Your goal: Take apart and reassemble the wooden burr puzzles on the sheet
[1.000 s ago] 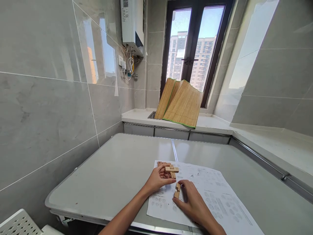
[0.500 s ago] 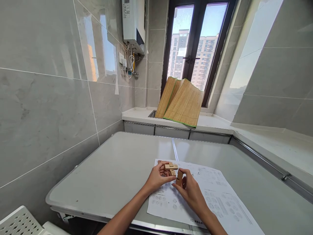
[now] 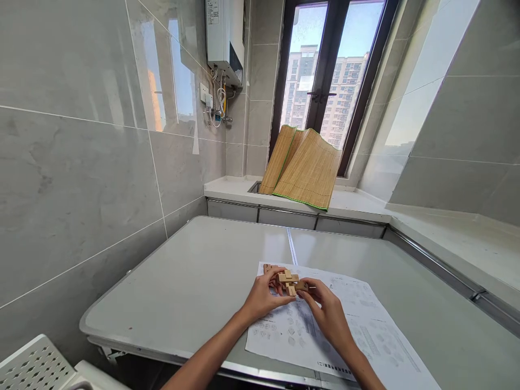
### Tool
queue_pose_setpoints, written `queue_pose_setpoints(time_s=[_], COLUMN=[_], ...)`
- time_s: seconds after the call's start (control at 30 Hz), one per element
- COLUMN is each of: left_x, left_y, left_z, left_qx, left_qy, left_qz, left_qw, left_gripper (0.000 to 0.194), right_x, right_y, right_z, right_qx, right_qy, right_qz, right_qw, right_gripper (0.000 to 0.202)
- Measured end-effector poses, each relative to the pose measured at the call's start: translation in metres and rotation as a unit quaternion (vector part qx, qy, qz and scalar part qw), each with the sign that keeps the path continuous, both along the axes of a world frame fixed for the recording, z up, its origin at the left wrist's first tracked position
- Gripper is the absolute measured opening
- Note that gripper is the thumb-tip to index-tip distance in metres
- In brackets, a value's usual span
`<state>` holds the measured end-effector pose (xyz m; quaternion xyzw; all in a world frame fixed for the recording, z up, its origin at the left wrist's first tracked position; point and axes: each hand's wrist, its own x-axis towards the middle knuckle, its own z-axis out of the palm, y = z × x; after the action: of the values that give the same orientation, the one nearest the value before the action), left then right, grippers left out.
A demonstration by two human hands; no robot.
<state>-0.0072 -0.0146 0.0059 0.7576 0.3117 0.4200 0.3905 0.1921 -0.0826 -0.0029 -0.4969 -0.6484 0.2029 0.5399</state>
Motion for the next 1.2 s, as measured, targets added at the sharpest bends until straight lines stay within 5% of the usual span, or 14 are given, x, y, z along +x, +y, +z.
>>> queue_pose_setpoints(time_s=[0.6, 1.2], left_x=[-0.004, -0.003], left_y=[-0.001, -0.003], left_z=[0.001, 0.006], left_qx=[0.064, 0.038], left_qy=[0.085, 0.094], left_qz=[0.02, -0.001], left_qw=[0.994, 0.995], left_gripper=[0.076, 0.072], right_x=[-0.002, 0.004], right_y=[-0.009, -0.008], right_z=[0.006, 0.011], right_qx=[0.041, -0.047], right_qy=[-0.057, -0.102], right_qz=[-0.001, 0.022], right_qw=[0.998, 0.993], right_gripper=[0.035, 0.028])
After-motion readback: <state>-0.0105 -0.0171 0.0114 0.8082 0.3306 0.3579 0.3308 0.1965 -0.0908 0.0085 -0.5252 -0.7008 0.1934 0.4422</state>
